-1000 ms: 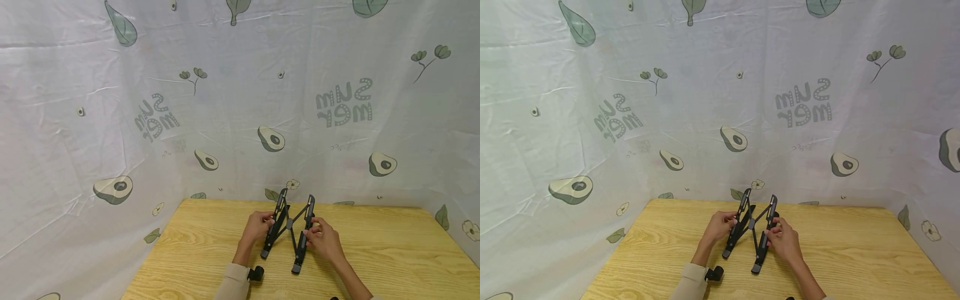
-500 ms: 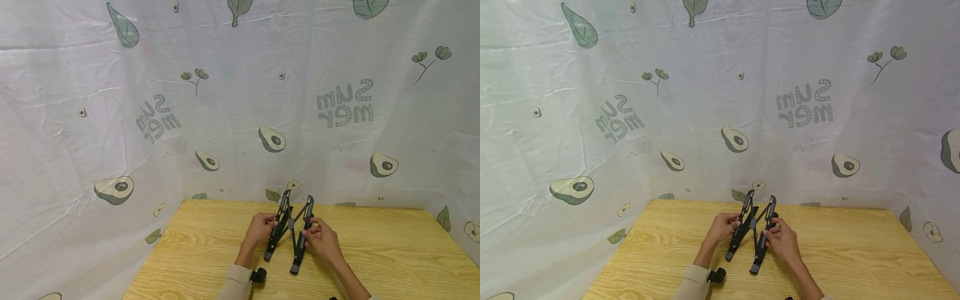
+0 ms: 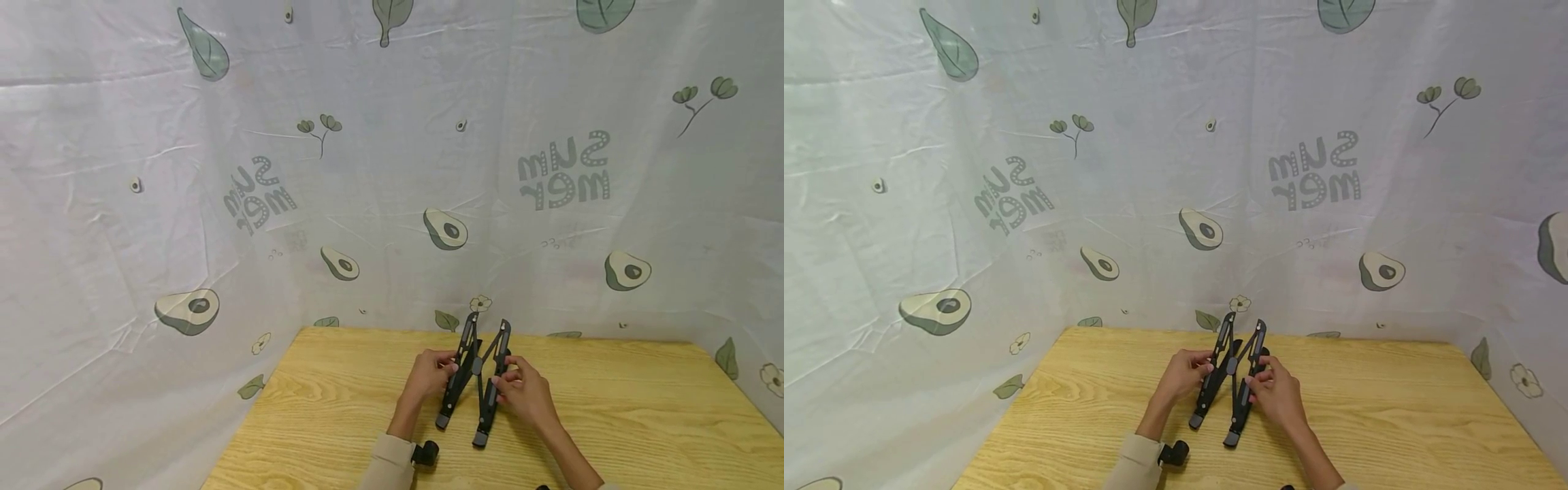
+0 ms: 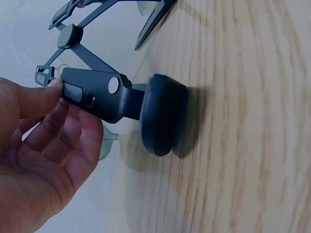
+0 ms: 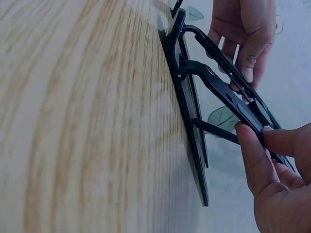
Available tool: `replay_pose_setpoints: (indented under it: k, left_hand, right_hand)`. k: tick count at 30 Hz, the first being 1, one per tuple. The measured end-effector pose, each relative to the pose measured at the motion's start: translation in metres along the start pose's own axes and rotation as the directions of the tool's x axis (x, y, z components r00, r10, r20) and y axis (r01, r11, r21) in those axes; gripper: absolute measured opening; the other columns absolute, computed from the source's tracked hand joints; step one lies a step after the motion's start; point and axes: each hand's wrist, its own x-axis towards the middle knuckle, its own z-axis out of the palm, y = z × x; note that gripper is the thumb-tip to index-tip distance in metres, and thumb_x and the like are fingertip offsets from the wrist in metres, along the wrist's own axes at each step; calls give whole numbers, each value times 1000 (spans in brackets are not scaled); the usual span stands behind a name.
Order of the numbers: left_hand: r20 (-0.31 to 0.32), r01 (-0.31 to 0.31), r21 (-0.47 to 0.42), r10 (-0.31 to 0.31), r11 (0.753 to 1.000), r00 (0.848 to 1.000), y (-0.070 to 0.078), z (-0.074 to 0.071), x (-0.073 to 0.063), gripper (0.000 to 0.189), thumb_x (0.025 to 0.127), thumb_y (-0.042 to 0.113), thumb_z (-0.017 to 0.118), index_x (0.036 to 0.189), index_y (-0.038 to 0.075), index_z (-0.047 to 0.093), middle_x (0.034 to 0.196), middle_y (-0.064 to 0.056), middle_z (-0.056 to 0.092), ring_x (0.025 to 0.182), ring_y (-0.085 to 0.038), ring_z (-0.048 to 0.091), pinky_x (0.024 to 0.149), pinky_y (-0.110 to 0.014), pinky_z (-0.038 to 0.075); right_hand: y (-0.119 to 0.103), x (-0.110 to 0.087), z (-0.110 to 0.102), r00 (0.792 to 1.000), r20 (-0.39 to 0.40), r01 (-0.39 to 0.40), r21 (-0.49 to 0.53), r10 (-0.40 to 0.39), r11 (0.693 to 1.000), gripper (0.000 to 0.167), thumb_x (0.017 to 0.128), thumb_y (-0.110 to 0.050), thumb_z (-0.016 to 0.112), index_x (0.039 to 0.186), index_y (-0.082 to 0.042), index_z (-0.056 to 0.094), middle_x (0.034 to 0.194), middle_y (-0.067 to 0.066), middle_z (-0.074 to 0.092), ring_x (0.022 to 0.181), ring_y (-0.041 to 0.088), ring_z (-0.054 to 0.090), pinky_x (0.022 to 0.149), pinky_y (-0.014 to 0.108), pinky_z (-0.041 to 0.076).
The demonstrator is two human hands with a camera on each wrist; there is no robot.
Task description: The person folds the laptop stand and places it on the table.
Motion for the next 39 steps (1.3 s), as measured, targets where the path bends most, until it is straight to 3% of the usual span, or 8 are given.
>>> replay_pose_setpoints:
  k: [17, 29, 39]
  left_hand:
    - [16, -16, 13, 15, 1000, 1000, 2, 6, 1, 34, 100, 0, 71, 134, -1, 74, 98, -17, 80, 66, -8, 64, 54, -20, 53]
    - [38, 12, -3, -12, 1000, 999, 5, 9, -3, 35, 100, 2, 72, 135, 1, 74, 98, -14, 80, 72, -11, 70, 58, -27, 61]
    - [47, 9, -6, -9, 1000, 999, 10, 15, -3, 35, 100, 2, 72, 134, 2, 75, 99, -13, 80, 74, -10, 71, 59, -25, 61]
  right_hand:
    - [1, 4, 5, 1000, 4, -4, 14, 4, 1000, 49, 101, -8, 74, 145, 3, 55, 106, 20, 72, 89, 24, 80, 68, 35, 66]
    - [-1, 6, 10, 1000, 12, -4, 15, 4, 1000, 48, 101, -7, 74, 144, 4, 55, 104, 19, 73, 89, 25, 80, 69, 37, 66]
    - [-2, 9, 15, 1000, 12, 8, 32, -8, 999, 47, 101, -5, 73, 143, 4, 55, 103, 20, 73, 92, 27, 81, 69, 36, 67]
